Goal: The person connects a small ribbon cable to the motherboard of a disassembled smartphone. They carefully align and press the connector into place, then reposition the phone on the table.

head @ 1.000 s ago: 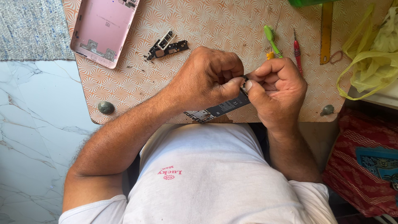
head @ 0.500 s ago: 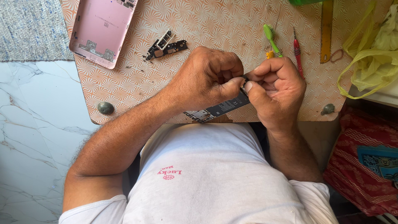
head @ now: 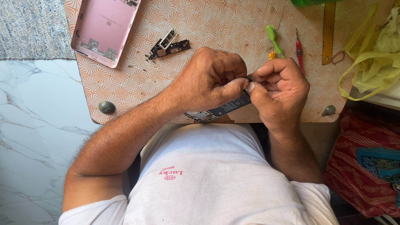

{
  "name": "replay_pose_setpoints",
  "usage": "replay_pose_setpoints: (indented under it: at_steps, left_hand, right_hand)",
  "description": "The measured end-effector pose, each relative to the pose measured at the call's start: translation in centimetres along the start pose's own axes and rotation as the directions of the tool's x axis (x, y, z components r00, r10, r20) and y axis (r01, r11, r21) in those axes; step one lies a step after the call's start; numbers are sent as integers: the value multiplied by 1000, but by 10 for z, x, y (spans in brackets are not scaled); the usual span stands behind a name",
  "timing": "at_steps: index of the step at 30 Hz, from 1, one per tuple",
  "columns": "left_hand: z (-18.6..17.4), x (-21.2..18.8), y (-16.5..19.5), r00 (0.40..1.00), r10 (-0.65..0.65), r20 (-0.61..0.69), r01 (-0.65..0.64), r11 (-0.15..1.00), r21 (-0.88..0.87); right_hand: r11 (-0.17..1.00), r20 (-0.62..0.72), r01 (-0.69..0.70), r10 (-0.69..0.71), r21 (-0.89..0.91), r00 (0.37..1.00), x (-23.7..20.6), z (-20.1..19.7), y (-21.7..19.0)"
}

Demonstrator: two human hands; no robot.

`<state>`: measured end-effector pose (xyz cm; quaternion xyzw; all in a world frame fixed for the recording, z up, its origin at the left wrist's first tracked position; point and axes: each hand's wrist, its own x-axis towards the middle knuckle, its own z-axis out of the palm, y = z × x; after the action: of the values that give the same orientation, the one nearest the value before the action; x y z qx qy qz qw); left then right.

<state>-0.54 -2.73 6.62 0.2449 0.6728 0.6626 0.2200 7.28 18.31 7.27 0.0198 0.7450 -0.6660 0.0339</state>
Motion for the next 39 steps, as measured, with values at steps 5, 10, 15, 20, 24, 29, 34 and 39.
replay_pose_setpoints:
  at_steps: [5, 10, 15, 20, 24, 29, 34, 39]
  left_hand:
    - [-2, -1, 1, 1000, 4, 23, -3, 1000, -31]
    - [-4, -1, 2, 999, -16, 29, 17, 1000, -19]
    - [-5, -2, 1, 997, -67, 34, 68, 997, -34]
    - [-6, -4, -1, 998, -51, 27, 53, 992, -116]
    - [-7, -4, -1, 995, -95, 41, 100, 988, -115]
    - [-7, -3, -3, 993, -105, 62, 114, 980, -161]
    - [-6, -4, -4, 990, -115, 77, 128, 971, -202]
    - [-5, -3, -5, 989, -120, 88, 137, 966, -219]
  right_hand:
    - [997, -19, -26, 28, 72, 999, -2, 0, 1]
    - [990, -40, -42, 48, 135, 998, -2, 3, 6]
    - [981, -23, -35, 40, 192, 999, -1, 4, 8]
    - [989, 31, -16, 12, 148, 999, -2, 6, 6]
    - [991, 28, -17, 13, 133, 1000, -2, 6, 7]
    - [976, 14, -5, 2, 220, 1000, -4, 5, 10]
    - [960, -22, -16, 23, 280, 1000, -5, 2, 13]
    - [954, -30, -32, 43, 299, 999, -6, 2, 13]
